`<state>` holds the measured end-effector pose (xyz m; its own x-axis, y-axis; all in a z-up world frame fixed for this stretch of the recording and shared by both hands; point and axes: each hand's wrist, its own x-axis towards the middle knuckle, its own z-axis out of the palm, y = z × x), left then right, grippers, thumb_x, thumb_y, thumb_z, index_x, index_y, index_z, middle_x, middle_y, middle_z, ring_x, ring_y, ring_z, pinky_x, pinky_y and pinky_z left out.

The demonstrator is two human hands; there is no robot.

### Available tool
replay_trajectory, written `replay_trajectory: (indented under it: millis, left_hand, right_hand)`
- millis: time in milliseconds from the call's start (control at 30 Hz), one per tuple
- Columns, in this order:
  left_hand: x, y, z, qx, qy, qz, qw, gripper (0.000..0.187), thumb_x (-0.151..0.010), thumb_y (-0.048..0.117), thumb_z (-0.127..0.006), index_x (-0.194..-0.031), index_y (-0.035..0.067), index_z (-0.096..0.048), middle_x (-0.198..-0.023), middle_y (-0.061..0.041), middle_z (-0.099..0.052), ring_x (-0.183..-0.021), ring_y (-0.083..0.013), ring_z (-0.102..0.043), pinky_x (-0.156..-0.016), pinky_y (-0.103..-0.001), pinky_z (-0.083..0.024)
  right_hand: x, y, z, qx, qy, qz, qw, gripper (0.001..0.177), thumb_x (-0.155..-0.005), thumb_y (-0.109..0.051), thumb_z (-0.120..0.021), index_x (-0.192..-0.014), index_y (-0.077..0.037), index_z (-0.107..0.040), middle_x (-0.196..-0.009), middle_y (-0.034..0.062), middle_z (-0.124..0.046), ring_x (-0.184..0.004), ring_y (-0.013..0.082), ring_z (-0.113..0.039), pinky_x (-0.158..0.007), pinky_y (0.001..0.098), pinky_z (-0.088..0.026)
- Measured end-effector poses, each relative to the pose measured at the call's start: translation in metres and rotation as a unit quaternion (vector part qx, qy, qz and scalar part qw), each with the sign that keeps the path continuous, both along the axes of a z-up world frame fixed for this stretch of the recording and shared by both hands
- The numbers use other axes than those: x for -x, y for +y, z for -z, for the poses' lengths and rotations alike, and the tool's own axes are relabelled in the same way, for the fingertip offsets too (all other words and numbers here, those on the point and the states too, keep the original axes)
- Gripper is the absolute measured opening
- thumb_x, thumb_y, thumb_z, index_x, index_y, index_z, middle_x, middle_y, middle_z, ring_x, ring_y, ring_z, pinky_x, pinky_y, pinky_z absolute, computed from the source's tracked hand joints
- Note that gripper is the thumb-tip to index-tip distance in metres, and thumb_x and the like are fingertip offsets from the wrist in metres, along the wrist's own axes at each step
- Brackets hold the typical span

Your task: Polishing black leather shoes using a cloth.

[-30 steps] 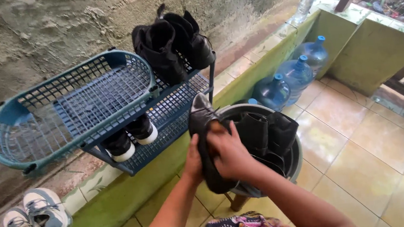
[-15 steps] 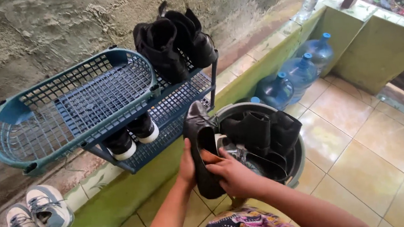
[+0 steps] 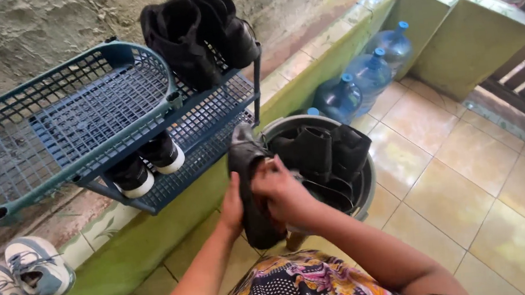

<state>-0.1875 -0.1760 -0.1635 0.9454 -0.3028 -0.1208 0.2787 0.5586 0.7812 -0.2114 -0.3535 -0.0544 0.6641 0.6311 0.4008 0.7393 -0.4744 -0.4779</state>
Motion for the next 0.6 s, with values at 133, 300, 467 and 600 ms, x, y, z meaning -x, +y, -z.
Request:
replay_trajectory:
  millis: [133,300,467,600]
  left_hand:
    - [0.010,-0.010,-0.017,-0.019,0.048,0.029,0.998,0.067,-0.101,0.056,-0.038,-0.141,0.005,-0.057,-0.136,-0.005,-0.066,-0.122,-0.0172,-0.065,-0.111,-0.033,-0.046]
    - [-0.005,0.011,0.022,0.098,-0.076,0.129,0.984,0.083,-0.124,0.061,-0.034,-0.130,-0.015,-0.067,-0.121,-0.026,-0.073,-0.104,-0.0360,-0.070,-0.098,-0.047,-0.052]
    - [0.007,-0.021,-0.049,0.040,0.036,0.072,0.996,0.069,-0.104,0.056,-0.035,-0.142,0.003,-0.057,-0.136,-0.009,-0.065,-0.122,-0.0240,-0.063,-0.111,-0.038,-0.046]
    - [-0.003,-0.010,-0.023,0.020,0.009,0.080,0.997,0.072,-0.104,0.058,-0.037,-0.140,-0.001,-0.060,-0.138,-0.011,-0.066,-0.126,-0.0224,-0.064,-0.114,-0.034,-0.044]
  right_hand:
    - [-0.001,0.001,0.011,0.005,0.032,0.175,0.984,0.020,-0.074,0.000,-0.063,-0.093,-0.006,-0.062,-0.100,0.0124,-0.069,-0.121,0.0372,-0.061,-0.126,0.0652,-0.020]
    - [0.028,-0.001,0.002,-0.014,-0.011,0.004,1.000,0.055,-0.053,-0.011,-0.068,-0.107,0.000,-0.062,-0.109,0.0192,-0.067,-0.114,0.0396,-0.060,-0.112,0.0736,-0.011]
    - [-0.002,-0.001,-0.006,0.077,0.084,0.181,0.977,0.035,-0.075,-0.006,-0.066,-0.110,-0.007,-0.064,-0.104,0.0108,-0.070,-0.115,0.0291,-0.064,-0.128,0.0686,-0.008]
    - [0.024,0.001,0.017,-0.097,0.000,0.130,0.987,0.036,-0.074,0.000,-0.062,-0.110,-0.004,-0.061,-0.112,0.0172,-0.064,-0.121,0.0400,-0.057,-0.128,0.0618,-0.023]
